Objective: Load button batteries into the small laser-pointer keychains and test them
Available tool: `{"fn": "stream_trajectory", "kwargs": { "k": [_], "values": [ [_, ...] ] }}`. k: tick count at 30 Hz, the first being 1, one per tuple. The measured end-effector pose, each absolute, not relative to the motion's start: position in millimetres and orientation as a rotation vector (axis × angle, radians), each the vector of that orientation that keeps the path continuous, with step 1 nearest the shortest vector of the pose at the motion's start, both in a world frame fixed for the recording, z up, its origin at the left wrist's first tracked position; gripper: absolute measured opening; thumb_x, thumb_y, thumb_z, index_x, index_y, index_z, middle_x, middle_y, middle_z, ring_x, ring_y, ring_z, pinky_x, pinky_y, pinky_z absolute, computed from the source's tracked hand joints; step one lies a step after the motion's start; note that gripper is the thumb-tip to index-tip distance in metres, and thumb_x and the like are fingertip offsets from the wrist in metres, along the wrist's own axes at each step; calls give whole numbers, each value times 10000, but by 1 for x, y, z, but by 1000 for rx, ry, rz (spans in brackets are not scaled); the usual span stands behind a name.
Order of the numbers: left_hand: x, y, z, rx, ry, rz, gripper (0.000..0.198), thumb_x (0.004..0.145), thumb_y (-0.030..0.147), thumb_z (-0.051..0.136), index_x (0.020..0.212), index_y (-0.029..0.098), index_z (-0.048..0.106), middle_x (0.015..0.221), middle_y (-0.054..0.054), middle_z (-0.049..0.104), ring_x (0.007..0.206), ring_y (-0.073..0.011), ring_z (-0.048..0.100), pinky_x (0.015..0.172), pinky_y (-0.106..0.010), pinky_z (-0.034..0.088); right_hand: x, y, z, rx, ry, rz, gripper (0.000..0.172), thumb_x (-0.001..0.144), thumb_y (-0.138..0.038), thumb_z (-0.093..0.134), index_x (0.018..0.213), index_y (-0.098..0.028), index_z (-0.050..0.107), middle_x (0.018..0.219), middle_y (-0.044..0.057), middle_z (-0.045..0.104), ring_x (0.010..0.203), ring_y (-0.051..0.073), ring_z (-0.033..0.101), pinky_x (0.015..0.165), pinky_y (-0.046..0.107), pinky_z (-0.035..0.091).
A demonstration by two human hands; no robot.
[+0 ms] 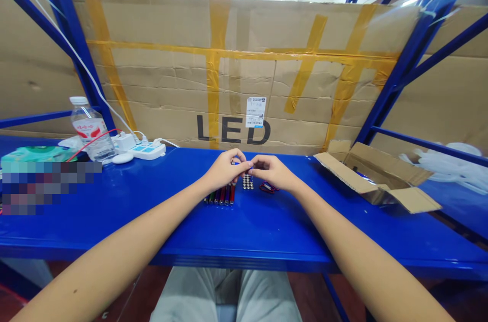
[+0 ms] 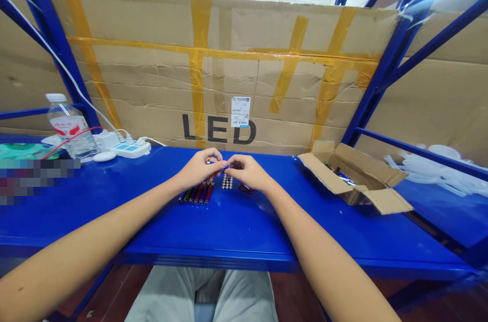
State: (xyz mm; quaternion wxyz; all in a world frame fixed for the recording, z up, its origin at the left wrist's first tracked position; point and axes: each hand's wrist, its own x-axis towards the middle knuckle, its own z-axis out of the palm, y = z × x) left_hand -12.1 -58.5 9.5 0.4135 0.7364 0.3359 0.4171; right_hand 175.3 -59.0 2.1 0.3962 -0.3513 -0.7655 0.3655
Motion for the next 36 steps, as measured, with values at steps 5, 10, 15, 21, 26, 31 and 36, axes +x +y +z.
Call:
{"fn": "stream_trajectory", "kwargs": {
  "k": [5,10,15,21,26,31,36],
  "values": [
    [-16,-53,13,1768,809,1146,162,830,288,600,901,166,520,699,-24,664,421,-86,544,397,-206,435,179,-57,6,-955,-1873,874,199,785,-352,643,800,-153,647,803,45,704,769,176,614,764,332,460],
    [-19,-49,12,1795,772,1228,196,852,331,586,912,145,578,708,-34,651,475,-96,567,403,-204,428,177,-59,8,-938,-1855,918,200,803,-345,621,824,-155,679,830,56,726,789,179,630,797,336,459],
    [-14,-56,13,1871,808,1278,200,847,344,603,862,146,632,622,-4,617,492,-96,536,467,-215,419,167,-59,-1,-775,-1768,1175,189,816,-317,617,864,-144,674,809,70,724,814,194,665,827,351,469],
    [-13,-54,12,1946,815,1337,199,837,345,610,831,153,661,709,-19,655,656,-141,599,639,-257,469,164,-58,-6,-750,-1667,1300,199,772,-345,656,785,-147,647,701,48,681,743,189,661,785,339,473],
    [-11,-47,8,1881,793,1345,238,831,369,622,856,139,677,718,-33,653,711,-153,603,708,-272,470,164,-59,-4,-788,-1670,1262,181,774,-329,627,770,-149,652,651,30,648,652,155,608,678,296,464],
    [-11,-37,8,1340,666,1364,456,910,504,476,899,90,668,872,-133,688,786,-178,643,753,-307,503,166,-57,-4,-888,-1665,1216,180,760,-311,583,771,-148,659,535,-7,563,549,143,560,583,278,442],
    [-19,-33,11,1040,559,1275,637,935,590,317,922,64,675,1002,-211,692,928,-245,672,853,-355,516,165,-60,-2,-979,-1725,1197,179,763,-300,551,707,-151,634,481,-28,511,448,103,458,497,246,384]
  ]
}}
